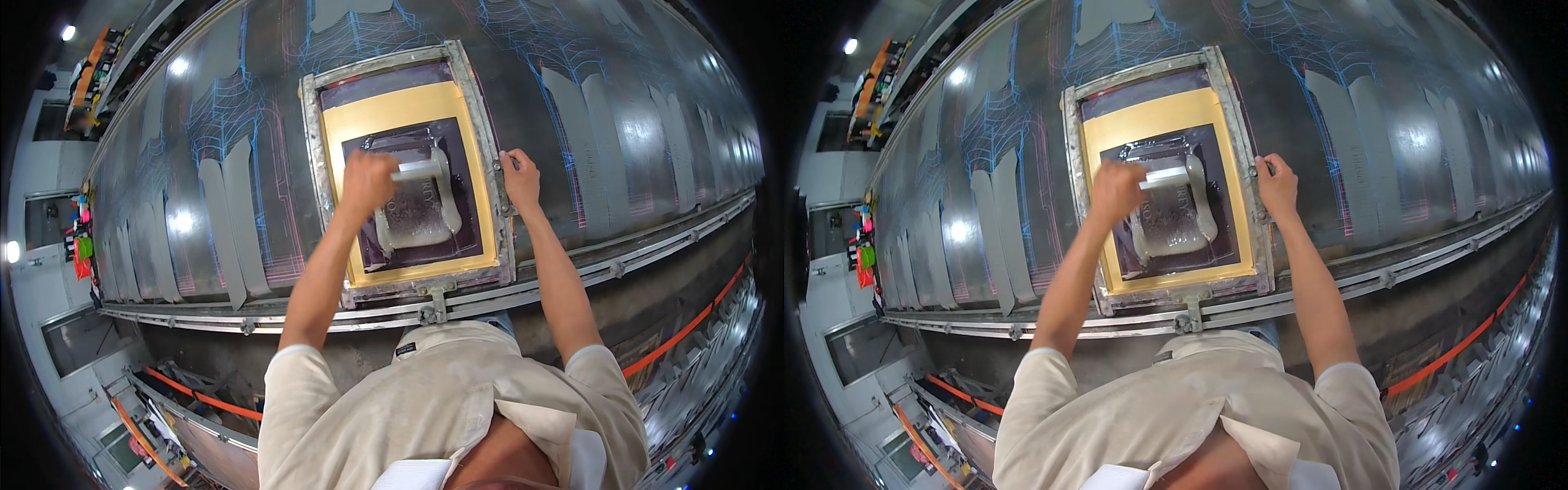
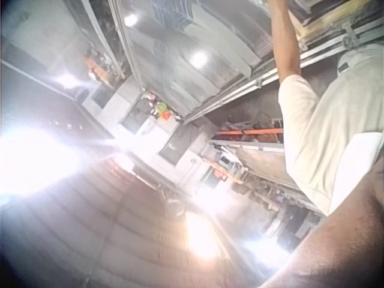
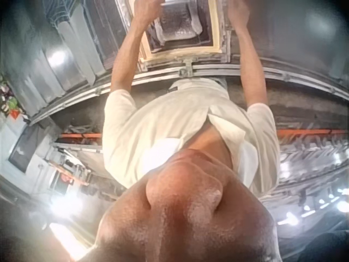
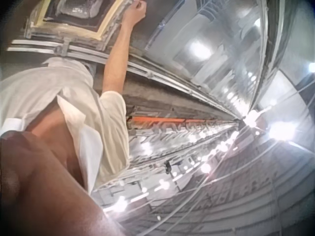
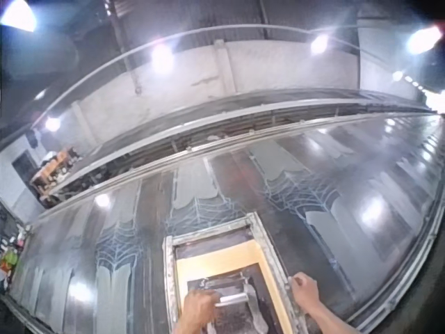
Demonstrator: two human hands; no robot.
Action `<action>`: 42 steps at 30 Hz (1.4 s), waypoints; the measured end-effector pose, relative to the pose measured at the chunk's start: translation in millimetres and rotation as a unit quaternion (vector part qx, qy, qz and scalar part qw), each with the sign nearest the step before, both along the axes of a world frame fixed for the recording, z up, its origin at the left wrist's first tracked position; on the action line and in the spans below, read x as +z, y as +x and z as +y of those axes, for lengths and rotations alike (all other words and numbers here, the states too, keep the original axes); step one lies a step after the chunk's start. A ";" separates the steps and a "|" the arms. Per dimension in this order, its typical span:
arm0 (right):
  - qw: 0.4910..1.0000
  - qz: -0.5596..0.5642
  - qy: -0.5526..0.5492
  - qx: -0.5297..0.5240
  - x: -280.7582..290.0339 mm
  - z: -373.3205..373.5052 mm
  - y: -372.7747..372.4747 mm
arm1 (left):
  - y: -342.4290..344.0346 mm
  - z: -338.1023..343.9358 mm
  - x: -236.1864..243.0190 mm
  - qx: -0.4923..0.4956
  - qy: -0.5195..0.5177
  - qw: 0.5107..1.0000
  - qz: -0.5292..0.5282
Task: The person performs screen printing on a garment laid on a flat surface. They use a squeegee to pull ink across a screen frame, repeatedly repositioning the frame and applying ink to transfer a design onto the fabric.
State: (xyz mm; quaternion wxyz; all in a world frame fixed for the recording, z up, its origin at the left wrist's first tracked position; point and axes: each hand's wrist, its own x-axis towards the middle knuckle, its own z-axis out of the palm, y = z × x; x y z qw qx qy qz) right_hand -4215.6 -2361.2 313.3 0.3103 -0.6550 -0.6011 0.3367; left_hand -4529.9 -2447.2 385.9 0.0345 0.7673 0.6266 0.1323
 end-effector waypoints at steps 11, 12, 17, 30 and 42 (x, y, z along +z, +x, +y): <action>1.000 0.009 0.002 0.001 -1.4 1.2 10.6 | 24.0 -32.5 -15.5 -0.014 0.019 0.999 -0.022; 0.999 0.006 0.045 0.003 -12.1 2.8 13.1 | 38.5 -59.4 -12.6 -0.011 0.001 1.000 -0.008; 0.937 -0.069 0.268 0.215 65.3 -56.1 -19.7 | 70.2 -149.2 -11.5 0.053 0.017 0.998 -0.012; 0.853 -0.192 0.137 0.466 99.7 -141.5 -52.2 | -218.0 -300.3 7.3 0.256 -0.093 0.958 -0.084; 0.881 -0.204 0.078 0.419 119.0 -131.7 -66.9 | -340.6 -388.6 -54.7 0.178 -0.146 0.973 -0.025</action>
